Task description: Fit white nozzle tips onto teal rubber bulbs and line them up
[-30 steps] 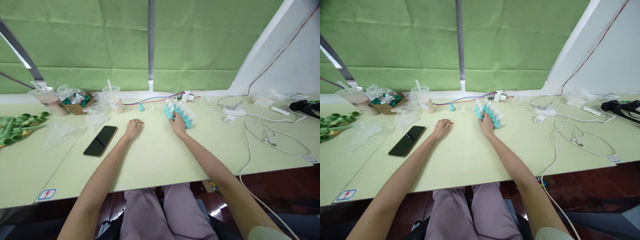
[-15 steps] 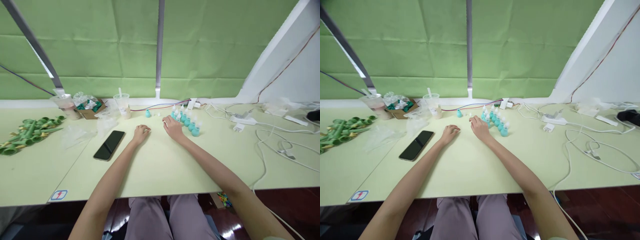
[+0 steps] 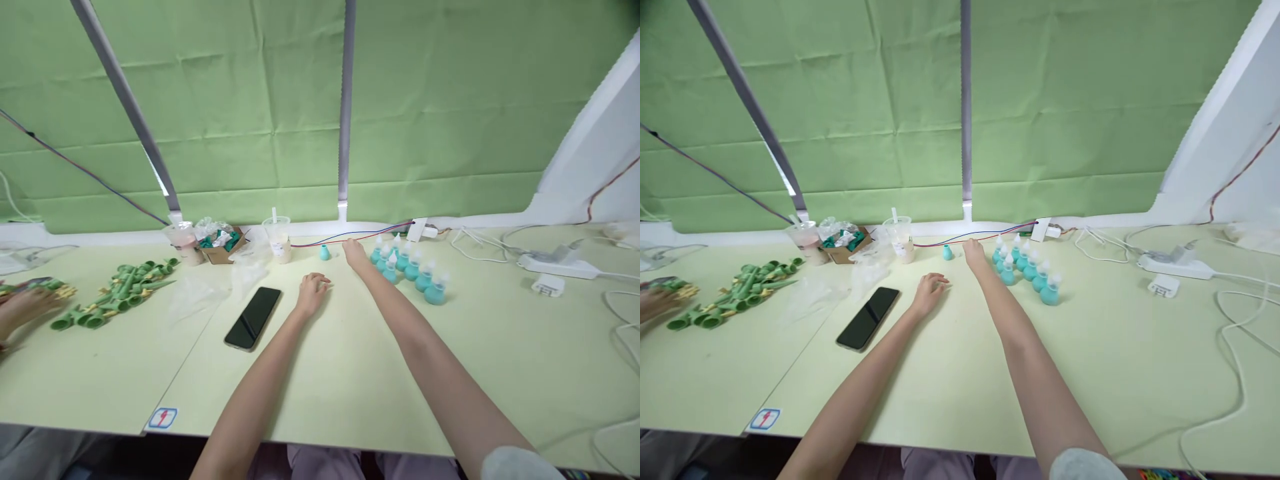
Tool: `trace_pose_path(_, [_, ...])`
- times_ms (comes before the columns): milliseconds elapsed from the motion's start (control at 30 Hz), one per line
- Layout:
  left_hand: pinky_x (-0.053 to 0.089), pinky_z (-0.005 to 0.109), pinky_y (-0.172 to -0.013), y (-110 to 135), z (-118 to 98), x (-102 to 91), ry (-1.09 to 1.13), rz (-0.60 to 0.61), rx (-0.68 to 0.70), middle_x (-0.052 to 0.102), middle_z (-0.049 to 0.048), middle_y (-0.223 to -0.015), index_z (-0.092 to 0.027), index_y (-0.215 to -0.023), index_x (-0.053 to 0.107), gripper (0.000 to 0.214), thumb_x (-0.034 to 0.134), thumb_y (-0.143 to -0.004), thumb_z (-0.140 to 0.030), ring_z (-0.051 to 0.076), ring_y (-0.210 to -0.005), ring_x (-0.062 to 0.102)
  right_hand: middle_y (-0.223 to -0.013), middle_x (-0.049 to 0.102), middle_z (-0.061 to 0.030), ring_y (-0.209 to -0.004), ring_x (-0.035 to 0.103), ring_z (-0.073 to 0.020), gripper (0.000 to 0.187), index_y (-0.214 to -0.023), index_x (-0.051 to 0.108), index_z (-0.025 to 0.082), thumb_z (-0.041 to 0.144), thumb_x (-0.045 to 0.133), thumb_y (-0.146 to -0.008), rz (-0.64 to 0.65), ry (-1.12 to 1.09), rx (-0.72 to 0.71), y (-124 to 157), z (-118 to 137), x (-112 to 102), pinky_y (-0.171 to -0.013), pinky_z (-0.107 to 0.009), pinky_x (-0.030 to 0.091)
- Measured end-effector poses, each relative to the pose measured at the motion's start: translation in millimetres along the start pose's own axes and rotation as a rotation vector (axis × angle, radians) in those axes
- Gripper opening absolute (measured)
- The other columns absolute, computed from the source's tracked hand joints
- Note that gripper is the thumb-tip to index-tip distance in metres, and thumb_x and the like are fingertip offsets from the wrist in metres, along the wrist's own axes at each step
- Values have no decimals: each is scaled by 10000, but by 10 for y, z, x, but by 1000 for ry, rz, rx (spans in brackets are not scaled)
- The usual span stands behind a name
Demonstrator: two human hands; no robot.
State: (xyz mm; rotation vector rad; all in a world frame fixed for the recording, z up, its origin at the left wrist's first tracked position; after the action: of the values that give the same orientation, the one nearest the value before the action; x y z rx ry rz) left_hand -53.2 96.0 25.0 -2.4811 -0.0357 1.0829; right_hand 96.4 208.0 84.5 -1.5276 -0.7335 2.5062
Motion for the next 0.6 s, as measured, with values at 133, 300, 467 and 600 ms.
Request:
trace_pose_path(133, [414,407,-981,-14,-22,-3,117,-27,-24,630,107,-1107,-190,-1005,680,209,567,-833,-152,242,-1054,557,-917,695,-134,-871,636,-232,217,-815,722,151,61,526,-792,23,-63,29,72,-30,-117,-818,-363,471])
trace_pose_path(300, [478,331,-820,19,-82,-76,296,-105,-174,704,77,-979,-171,-1074,686,279,610,-839,-299,186,-788,617,-890,723,-53,-716,623,-165,201,-863,737,182,307,653,-730,25,-815,156,585,159,-140,-649,-282,487])
trace_pose_path(467, [461,293,-749,78,-268,-198,323,-248,-150,717,49,-888,-170,-898,736,203,677,-778,-323,172,-732,608,-845,720,-54,-739,602,-152,240,-810,718,165,348,687,-658,20,-1141,335,1236,238,-43,-665,-266,461])
trace_pose_path(600, [444,290,-779,102,-414,-228,242,-284,-47,707,27,-867,-189,-862,730,144,713,-747,-273,176,-799,602,-899,703,-75,-691,611,-144,217,-918,658,139,237,600,-734,169,-1043,329,1398,268,-65,-681,-297,485])
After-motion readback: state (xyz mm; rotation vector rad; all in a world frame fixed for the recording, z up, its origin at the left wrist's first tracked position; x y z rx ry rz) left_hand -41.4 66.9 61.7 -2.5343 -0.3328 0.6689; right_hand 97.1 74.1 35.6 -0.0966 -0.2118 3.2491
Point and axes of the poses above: each hand's wrist, its own y-axis away from the middle knuckle, its own x-axis out of the palm, z = x × y, the point moved 6 cm from there along -y, towards the middle knuckle
